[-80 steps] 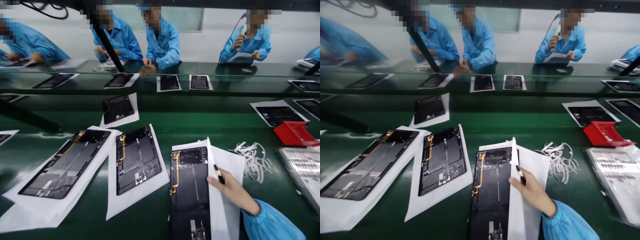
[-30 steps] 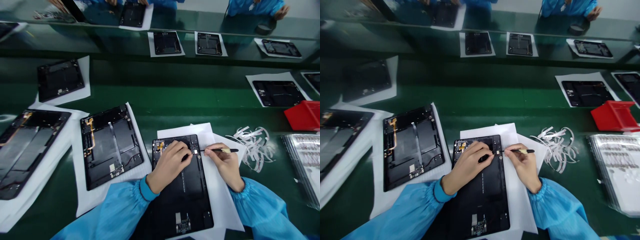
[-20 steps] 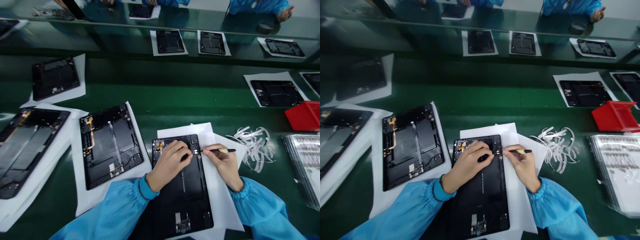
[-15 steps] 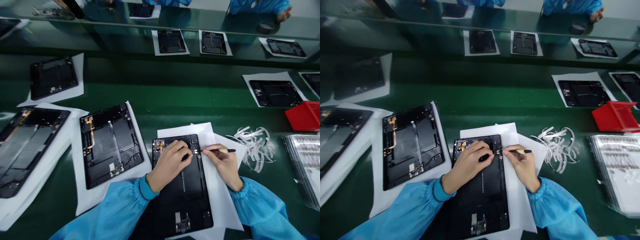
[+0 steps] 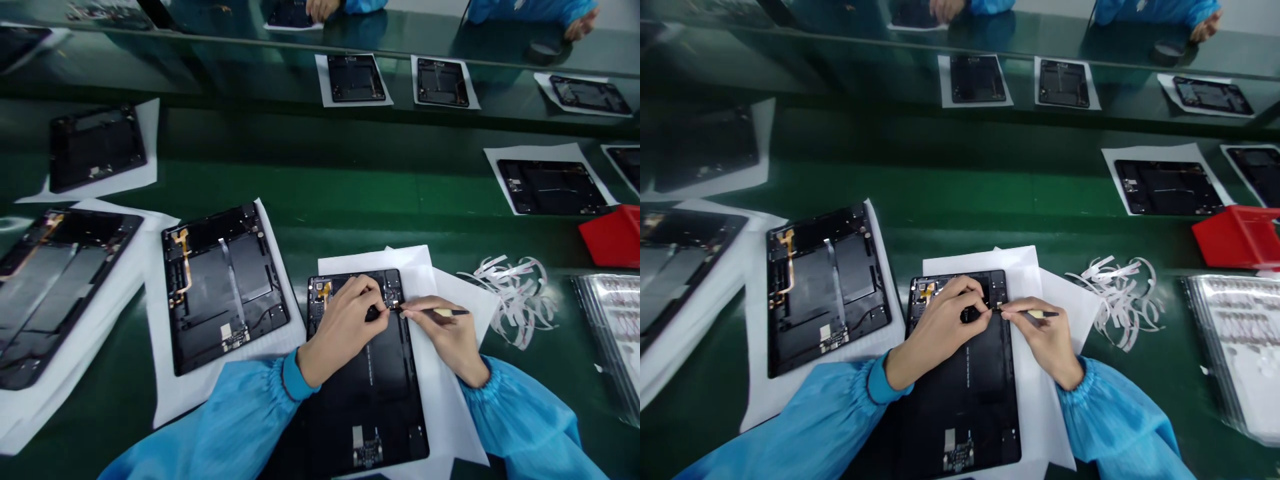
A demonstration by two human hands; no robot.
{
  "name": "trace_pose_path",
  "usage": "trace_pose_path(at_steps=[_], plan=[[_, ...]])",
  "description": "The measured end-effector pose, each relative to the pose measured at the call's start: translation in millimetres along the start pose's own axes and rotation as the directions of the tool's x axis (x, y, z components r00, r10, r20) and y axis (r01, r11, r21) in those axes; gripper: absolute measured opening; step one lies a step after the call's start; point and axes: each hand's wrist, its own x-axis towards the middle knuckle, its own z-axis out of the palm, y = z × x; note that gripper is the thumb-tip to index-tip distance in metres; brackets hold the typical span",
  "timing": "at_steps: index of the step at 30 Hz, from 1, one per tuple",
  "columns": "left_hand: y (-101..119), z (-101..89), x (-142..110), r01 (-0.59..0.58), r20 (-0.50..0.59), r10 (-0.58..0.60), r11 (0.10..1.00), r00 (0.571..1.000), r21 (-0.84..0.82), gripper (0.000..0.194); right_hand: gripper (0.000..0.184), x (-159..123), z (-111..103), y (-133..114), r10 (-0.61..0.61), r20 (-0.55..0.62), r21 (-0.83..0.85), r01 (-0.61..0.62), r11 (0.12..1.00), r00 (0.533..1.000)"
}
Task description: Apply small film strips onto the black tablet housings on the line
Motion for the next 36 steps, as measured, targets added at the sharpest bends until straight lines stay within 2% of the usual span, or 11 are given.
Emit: trace_pose_path(at_steps=[8, 14, 21, 25, 28, 32, 34, 36], plan=[[0, -0.8, 1, 0.013, -0.003, -0.013, 0.999, 1.000, -0.048, 0.013, 0.010, -3, -4, 2, -0.049, 0.052, -0.039, 0.051, 0.998, 0.997], [-1, 1.3, 1, -0.002, -0.004, 0.002, 0.998, 1.000, -0.067, 0.013, 0.009, -5, -9, 5, -0.057, -0.002, -0.048, 0.057, 0.997, 0.998], [0, 0.0, 1, 0.009, -0.020, -0.010, 0.997, 1.000, -0.074, 0.016, 0.007, -3, -13, 8, -0.080, -0.008, -0.096, 0.079, 0.992, 0.997], [-1, 2.3, 1, 0.004, -0.023, -0.006, 0.997, 1.000, -0.079, 0.015, 0.013, 1, -16, 9, -0.069, 0.012, -0.108, 0.070, 0.992, 0.998], [0, 3.5, 3, 0.007, -0.032, -0.010, 0.997, 0.999, -0.076, 0.015, 0.017, 3, -19, 5, -0.086, 0.024, -0.120, 0.088, 0.989, 0.996], [3, -9.0, -2, -0.001, -0.034, -0.002, 0.995, 0.999, -0.102, 0.017, 0.030, 0, -17, -18, -0.215, -0.017, -0.046, 0.214, 0.976, 0.977], [5, -22.0, -14, 0.014, -0.077, -0.024, 0.992, 0.997, -0.125, 0.015, 0.035, 0, -8, -32, -0.240, 0.052, -0.077, 0.244, 0.967, 0.969], [6, -34.7, -33, 0.054, -0.142, -0.077, 0.986, 0.987, -0.158, 0.010, 0.027, 1, 7, -42, -0.227, 0.201, -0.222, 0.270, 0.937, 0.953]])
